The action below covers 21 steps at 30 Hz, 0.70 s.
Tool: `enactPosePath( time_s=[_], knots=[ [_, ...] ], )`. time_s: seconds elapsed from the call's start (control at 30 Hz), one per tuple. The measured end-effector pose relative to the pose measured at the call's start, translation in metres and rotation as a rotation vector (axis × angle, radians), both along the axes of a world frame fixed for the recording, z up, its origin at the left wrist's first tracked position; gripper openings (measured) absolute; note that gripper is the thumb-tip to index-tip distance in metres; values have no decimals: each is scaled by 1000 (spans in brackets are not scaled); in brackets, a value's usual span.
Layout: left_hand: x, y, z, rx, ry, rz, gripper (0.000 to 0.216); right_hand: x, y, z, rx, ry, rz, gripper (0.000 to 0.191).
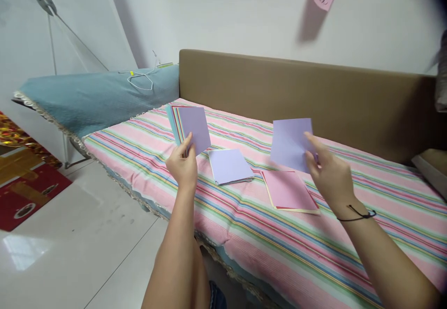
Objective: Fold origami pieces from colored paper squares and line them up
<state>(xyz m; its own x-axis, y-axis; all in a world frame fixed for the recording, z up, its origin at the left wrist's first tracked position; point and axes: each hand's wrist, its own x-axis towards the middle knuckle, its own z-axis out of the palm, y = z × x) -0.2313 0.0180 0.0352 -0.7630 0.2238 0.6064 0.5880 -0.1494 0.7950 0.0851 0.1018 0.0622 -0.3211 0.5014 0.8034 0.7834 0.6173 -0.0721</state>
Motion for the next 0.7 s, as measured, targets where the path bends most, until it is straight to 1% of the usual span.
enactPosePath(
  time_s=[0.03, 0.1, 0.13, 0.17, 0.2, 0.27, 0.3, 0.4, 0.43, 0.47, 0.53, 0.63, 0.7],
  knots=[
    [0, 1, 0, -4, 0, 3, 34, -6, 0, -1, 19, -67, 41, 40],
    [0, 1, -1, -13, 2, 6, 34, -24, 1, -5, 21, -145, 115, 37],
    [0, 2, -1, -17, 4, 6, 34, -36, 1, -8, -11, -157, 162, 37],
    [0, 2, -1, -18, 4, 4, 35, -48, 2, -13, -75, -169, 236, 37],
    [-1, 2, -1, -16, 4, 1, 35, -62, 3, -18, -166, -221, 353, 36],
    [-2, 1, -1, -6, 1, -1, 35, -88, 4, -32, -247, -322, 480, 33],
    [-2, 1, -1, -6, 0, 1, 34, -100, 5, -39, -284, -362, 525, 37],
    [-4, -1, -1, -16, 0, 13, 34, -125, 11, -60, -395, -440, 601, 64],
    [-5, -1, -1, -15, 2, 14, 34, -129, 14, -65, -429, -456, 614, 68],
    [-5, -2, -1, -10, 3, 12, 34, -132, 17, -68, -460, -469, 628, 67],
    [-7, -3, 0, 2, 1, 10, 33, -134, 23, -70, -512, -490, 658, 55],
    [-8, -5, 0, 11, -21, 15, 34, -135, 30, -66, -560, -515, 694, 28],
    [-8, -5, 0, 30, -33, 13, 34, -134, 32, -63, -569, -503, 678, 27]
  ],
)
